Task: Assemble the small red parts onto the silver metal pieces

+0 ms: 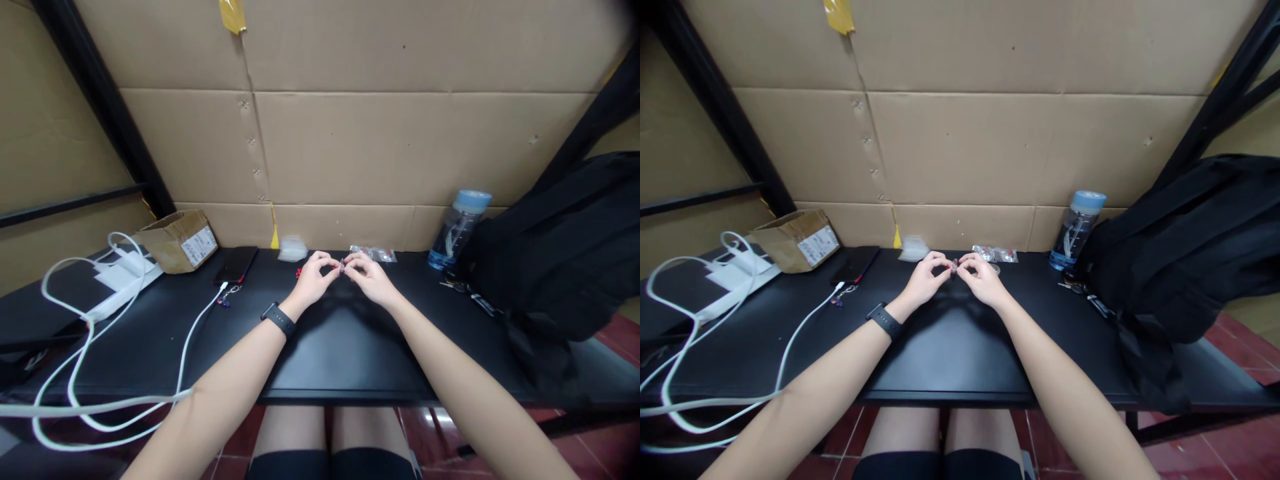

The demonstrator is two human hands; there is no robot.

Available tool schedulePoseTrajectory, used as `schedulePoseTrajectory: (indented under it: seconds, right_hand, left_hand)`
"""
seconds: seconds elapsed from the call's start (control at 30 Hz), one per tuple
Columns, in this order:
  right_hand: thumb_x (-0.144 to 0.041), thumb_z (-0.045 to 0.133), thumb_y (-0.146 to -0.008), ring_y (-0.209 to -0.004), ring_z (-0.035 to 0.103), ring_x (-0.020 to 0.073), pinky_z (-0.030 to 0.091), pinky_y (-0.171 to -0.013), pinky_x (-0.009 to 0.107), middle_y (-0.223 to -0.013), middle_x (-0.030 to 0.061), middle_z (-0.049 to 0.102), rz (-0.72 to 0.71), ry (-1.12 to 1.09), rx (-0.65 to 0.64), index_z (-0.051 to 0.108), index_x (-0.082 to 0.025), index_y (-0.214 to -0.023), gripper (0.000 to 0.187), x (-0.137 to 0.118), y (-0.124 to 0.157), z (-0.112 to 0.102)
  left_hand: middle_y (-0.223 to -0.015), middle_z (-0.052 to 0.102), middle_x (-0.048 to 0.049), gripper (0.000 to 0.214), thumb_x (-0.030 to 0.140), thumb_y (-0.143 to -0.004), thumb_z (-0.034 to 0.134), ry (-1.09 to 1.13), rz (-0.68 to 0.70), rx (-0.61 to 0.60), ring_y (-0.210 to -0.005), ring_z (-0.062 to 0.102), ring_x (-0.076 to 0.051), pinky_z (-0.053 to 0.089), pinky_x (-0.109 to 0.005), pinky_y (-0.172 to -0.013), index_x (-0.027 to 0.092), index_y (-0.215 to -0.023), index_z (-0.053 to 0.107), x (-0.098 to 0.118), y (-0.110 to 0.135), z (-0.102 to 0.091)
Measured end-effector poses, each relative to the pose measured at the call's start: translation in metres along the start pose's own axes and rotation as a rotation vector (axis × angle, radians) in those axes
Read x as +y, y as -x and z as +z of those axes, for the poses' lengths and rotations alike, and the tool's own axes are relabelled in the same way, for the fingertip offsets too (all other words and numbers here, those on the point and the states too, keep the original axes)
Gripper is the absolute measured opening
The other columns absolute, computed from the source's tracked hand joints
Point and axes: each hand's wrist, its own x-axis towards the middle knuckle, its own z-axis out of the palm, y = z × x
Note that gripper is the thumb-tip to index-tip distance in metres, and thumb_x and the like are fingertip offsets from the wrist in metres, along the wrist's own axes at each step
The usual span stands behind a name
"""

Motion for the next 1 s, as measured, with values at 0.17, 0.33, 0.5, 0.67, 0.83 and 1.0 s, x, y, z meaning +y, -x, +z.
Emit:
schedulePoseTrajectory:
  seconds: [0.17,0.33,0.5,0.67,0.83,1.0]
  right_hand:
    - [-0.038,0.064,-0.089,-0.091,0.061,0.0198,0.051,-0.074,0.033,-0.118,0.0088,0.059,-0.020,0.220,-0.020,0.071,-0.019,-0.079,0.023,0.005,-0.002,-0.009]
    - [-0.032,0.063,-0.089,-0.082,0.062,0.0161,0.052,-0.077,0.034,-0.124,0.0080,0.058,0.018,0.219,-0.076,0.074,-0.019,-0.081,0.019,0.011,-0.001,-0.015]
    - [-0.025,0.070,-0.083,-0.102,0.062,0.0224,0.050,-0.088,0.036,-0.115,0.0075,0.063,0.013,0.362,-0.160,0.073,-0.019,-0.071,0.014,0.015,-0.001,-0.017]
    - [-0.031,0.070,-0.087,-0.101,0.063,0.0242,0.048,-0.095,0.039,-0.106,0.0083,0.069,-0.021,0.489,-0.069,0.074,-0.020,-0.097,0.015,0.028,-0.003,-0.035]
    - [-0.022,0.080,-0.075,-0.095,0.065,0.0255,0.049,-0.091,0.038,-0.102,0.0089,0.070,0.122,0.687,-0.038,0.074,-0.020,-0.098,0.024,0.050,0.000,-0.058]
    - [-0.026,0.073,-0.081,-0.082,0.064,0.0213,0.050,-0.080,0.033,-0.093,0.0075,0.071,0.133,0.677,0.009,0.072,-0.018,-0.095,0.017,0.059,-0.001,-0.060]
  left_hand:
    - [-0.122,0.062,-0.0074,0.030,0.037,-0.103,0.045,-0.036,0.055,-0.036,-0.120,0.055,-0.023,0.040,-0.036,-0.109,0.024,-0.120,0.066,-0.004,-0.002,-0.009]
    - [-0.134,0.060,-0.0043,0.031,0.049,-0.090,0.068,-0.304,0.131,-0.334,-0.127,0.048,-0.031,0.034,-0.047,-0.111,0.033,-0.116,0.071,-0.002,0.001,-0.010]
    - [-0.128,0.062,-0.0068,0.029,0.032,-0.093,0.060,-0.502,0.056,-0.232,-0.122,0.049,-0.030,0.036,-0.048,-0.105,0.030,-0.120,0.069,-0.010,-0.005,-0.031]
    - [-0.116,0.064,-0.0074,0.007,0.024,-0.077,0.077,-0.710,-0.124,-0.157,-0.117,0.046,-0.035,0.034,-0.048,-0.099,0.028,-0.083,0.078,-0.034,-0.006,-0.073]
    - [-0.107,0.066,-0.0055,0.012,0.028,-0.069,0.086,-0.683,-0.138,-0.224,-0.108,0.049,-0.032,0.035,-0.044,-0.095,0.030,-0.079,0.079,-0.048,-0.004,-0.079]
    - [-0.104,0.065,-0.0068,0.008,0.032,-0.074,0.083,-0.724,-0.107,-0.190,-0.107,0.048,-0.033,0.036,-0.044,-0.093,0.028,-0.077,0.077,-0.047,-0.003,-0.069]
